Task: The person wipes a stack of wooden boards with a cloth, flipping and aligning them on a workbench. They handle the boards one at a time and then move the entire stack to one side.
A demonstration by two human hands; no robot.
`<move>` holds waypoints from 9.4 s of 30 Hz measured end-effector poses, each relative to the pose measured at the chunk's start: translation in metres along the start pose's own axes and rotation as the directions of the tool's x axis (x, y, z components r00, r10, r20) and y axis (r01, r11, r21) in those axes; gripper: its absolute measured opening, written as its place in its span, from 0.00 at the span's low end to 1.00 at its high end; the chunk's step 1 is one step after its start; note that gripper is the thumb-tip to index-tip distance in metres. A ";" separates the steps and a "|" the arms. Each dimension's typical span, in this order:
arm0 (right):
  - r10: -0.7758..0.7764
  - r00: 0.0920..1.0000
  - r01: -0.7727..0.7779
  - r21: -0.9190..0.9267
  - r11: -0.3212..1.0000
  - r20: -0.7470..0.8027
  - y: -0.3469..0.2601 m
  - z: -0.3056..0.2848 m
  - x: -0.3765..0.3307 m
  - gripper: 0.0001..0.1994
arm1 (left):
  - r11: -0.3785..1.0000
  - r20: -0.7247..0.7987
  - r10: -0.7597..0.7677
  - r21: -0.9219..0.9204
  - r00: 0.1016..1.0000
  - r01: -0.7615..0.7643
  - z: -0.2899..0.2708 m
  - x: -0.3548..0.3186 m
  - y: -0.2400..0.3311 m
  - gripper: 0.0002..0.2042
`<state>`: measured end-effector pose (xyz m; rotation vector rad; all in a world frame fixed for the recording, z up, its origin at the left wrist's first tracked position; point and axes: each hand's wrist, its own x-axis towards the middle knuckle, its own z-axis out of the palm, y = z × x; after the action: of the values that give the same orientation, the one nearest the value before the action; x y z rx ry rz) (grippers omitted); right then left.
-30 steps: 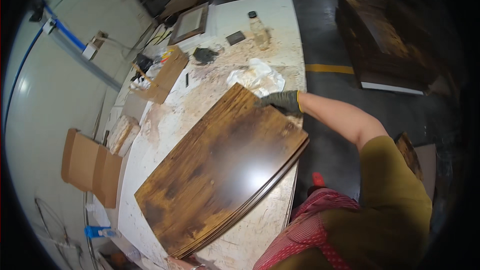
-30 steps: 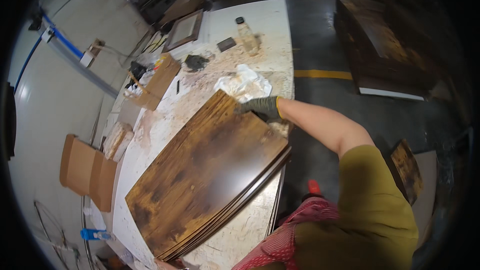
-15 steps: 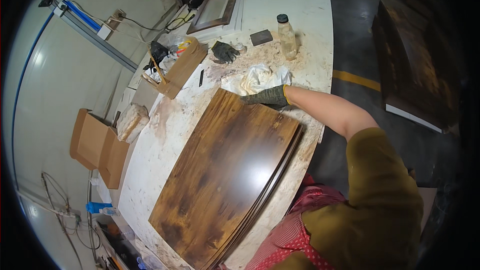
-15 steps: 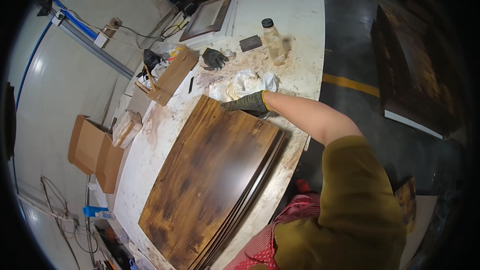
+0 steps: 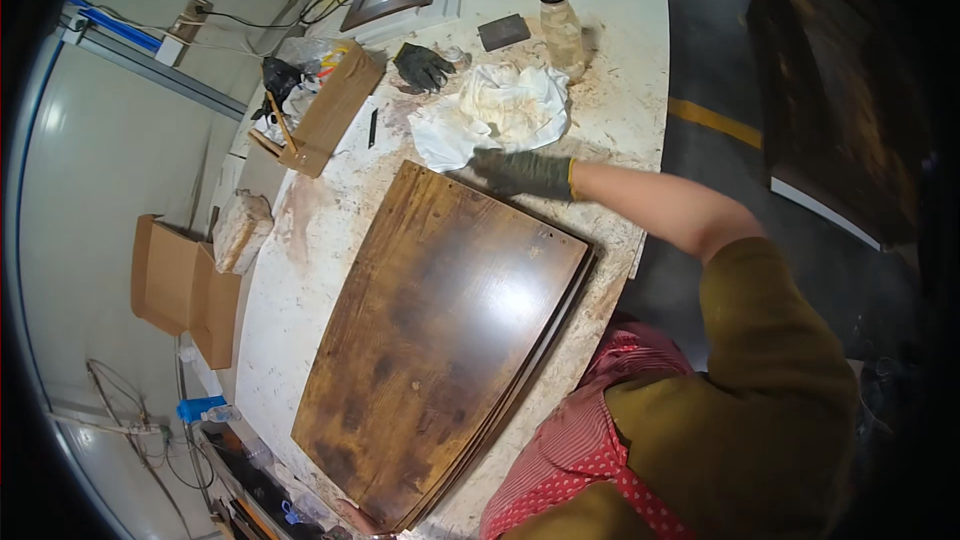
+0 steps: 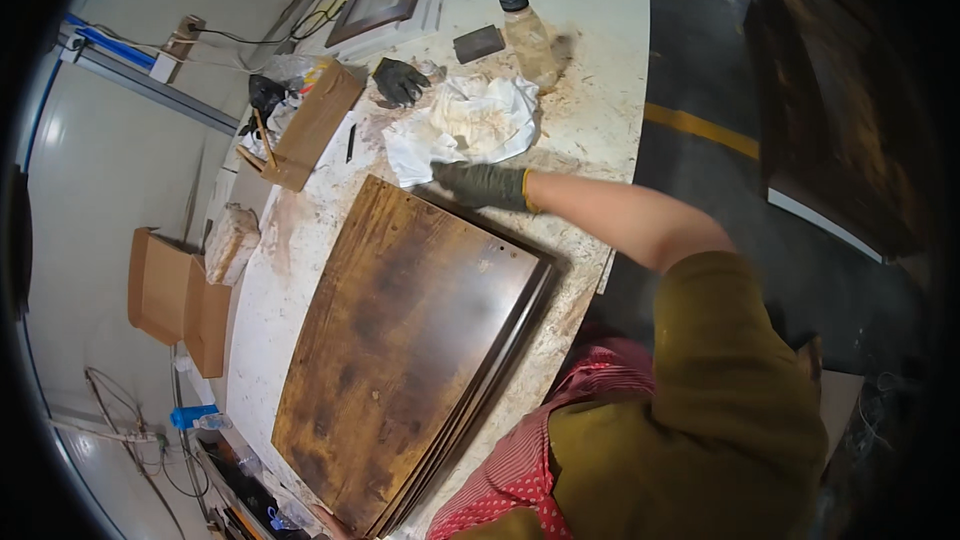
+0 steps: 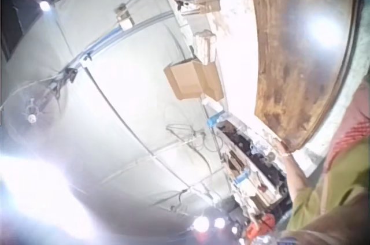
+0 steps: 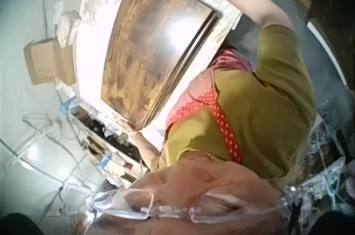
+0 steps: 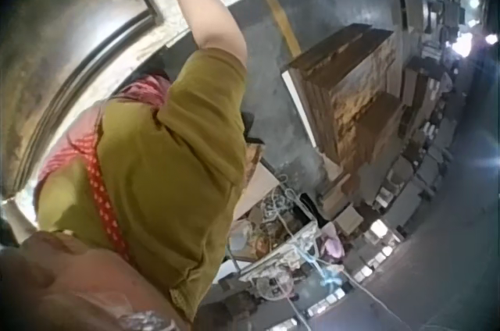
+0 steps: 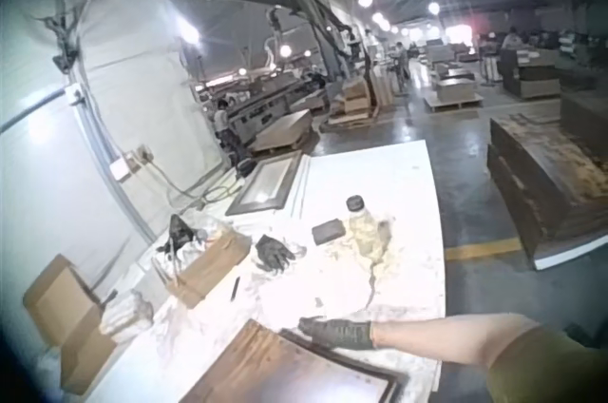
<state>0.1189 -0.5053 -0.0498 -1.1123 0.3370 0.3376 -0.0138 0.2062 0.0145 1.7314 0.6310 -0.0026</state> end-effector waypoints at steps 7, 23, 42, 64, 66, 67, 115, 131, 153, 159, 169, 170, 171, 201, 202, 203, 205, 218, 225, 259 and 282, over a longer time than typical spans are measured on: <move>-0.026 0.996 0.029 -0.038 0.999 0.080 0.008 0.027 -0.031 0.18 | 0.998 0.194 0.017 0.062 0.981 -0.029 0.032 0.006 0.012 0.40; -0.157 0.986 0.167 -0.429 0.888 0.059 0.025 0.028 -0.044 0.21 | 0.807 0.449 -0.083 -0.494 0.889 0.325 0.037 -0.025 -0.031 0.25; -0.414 0.902 0.344 -0.778 0.525 0.119 0.035 -0.009 -0.075 0.21 | 0.814 0.209 -0.264 -0.476 0.942 0.334 0.011 -0.133 -0.012 0.40; -0.432 0.892 0.303 -0.882 0.362 0.130 0.039 0.050 -0.207 0.32 | 0.952 0.083 0.293 0.065 0.953 -0.298 0.000 -0.170 -0.036 0.30; -0.554 0.833 0.351 -0.767 0.537 -0.007 0.048 0.055 -0.197 0.29 | 0.924 0.084 0.362 0.101 0.928 -0.369 0.000 -0.164 -0.044 0.29; -0.566 0.823 0.350 -0.738 0.576 -0.052 0.052 0.059 -0.192 0.26 | 0.891 0.066 0.426 0.144 0.902 -0.431 0.000 -0.160 -0.049 0.28; -0.317 0.927 0.091 -0.700 0.709 -0.200 0.073 0.064 -0.228 0.34 | 0.967 0.090 0.183 0.165 0.979 -0.196 -0.015 -0.164 -0.115 0.32; -0.543 0.810 0.294 -0.649 0.702 -0.220 0.103 0.049 -0.211 0.33 | 0.980 -0.236 0.189 -0.019 0.953 -0.199 0.001 -0.154 -0.122 0.26; -0.572 0.803 0.293 -0.723 0.625 -0.169 0.116 0.002 -0.185 0.32 | 0.970 -0.184 0.201 -0.097 0.962 -0.222 0.027 -0.175 -0.118 0.24; -0.519 0.855 0.235 -0.885 0.401 -0.009 0.100 0.036 -0.218 0.32 | 0.985 0.059 0.166 0.028 0.984 -0.168 0.000 -0.184 -0.128 0.32; -0.514 0.838 0.182 -0.792 0.582 -0.185 0.110 0.034 -0.212 0.27 | 0.987 -0.151 0.156 0.071 0.976 -0.147 0.004 -0.162 -0.128 0.26; -0.524 0.832 0.192 -0.790 0.583 -0.184 0.113 0.033 -0.209 0.27 | 0.974 -0.185 0.218 0.100 0.958 -0.202 0.003 -0.159 -0.133 0.26; -0.533 0.826 0.203 -0.786 0.584 -0.183 0.114 0.034 -0.208 0.27 | 0.975 -0.190 0.218 0.097 0.957 -0.202 0.001 -0.156 -0.136 0.26; -0.510 0.814 0.075 -0.819 0.569 -0.279 0.114 0.039 -0.198 0.29 | 0.989 -0.193 0.149 0.015 0.970 -0.149 -0.008 -0.133 -0.149 0.24; -0.512 0.810 0.074 -0.816 0.573 -0.285 0.112 0.036 -0.201 0.29 | 0.986 -0.093 0.166 0.024 0.982 -0.164 -0.015 -0.135 -0.159 0.26; -0.495 0.851 0.135 -0.837 0.530 -0.176 0.109 0.032 -0.208 0.30 | 0.984 0.009 0.178 0.033 0.984 -0.178 -0.010 -0.141 -0.151 0.27; -0.466 0.883 0.198 -0.849 0.491 -0.064 0.103 0.033 -0.215 0.32 | 0.978 0.048 0.207 0.004 0.977 -0.207 -0.004 -0.152 -0.144 0.29; -0.279 0.931 -0.001 -0.768 0.640 -0.234 0.085 0.056 -0.225 0.21 | 0.961 -0.258 0.212 0.232 0.942 -0.153 -0.005 -0.144 -0.165 0.27; -0.442 0.889 0.242 -0.940 0.241 0.115 0.110 0.011 -0.211 0.32 | 0.970 0.070 0.223 0.085 0.972 -0.229 0.014 -0.180 -0.120 0.35; -0.604 0.797 0.190 -0.950 0.246 0.003 0.118 0.053 -0.227 0.25 | 0.843 -0.165 0.357 0.482 0.920 -0.240 0.016 -0.156 -0.141 0.31; -0.606 0.781 0.331 -0.924 0.193 0.154 0.067 0.000 -0.120 0.20 | 0.898 -0.362 0.437 0.226 0.824 -0.377 0.050 -0.048 -0.066 0.21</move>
<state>-0.0173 -0.4898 -0.0532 -2.3765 -0.0684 -0.2781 -0.0652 0.1494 -0.0431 2.0004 0.5511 0.6448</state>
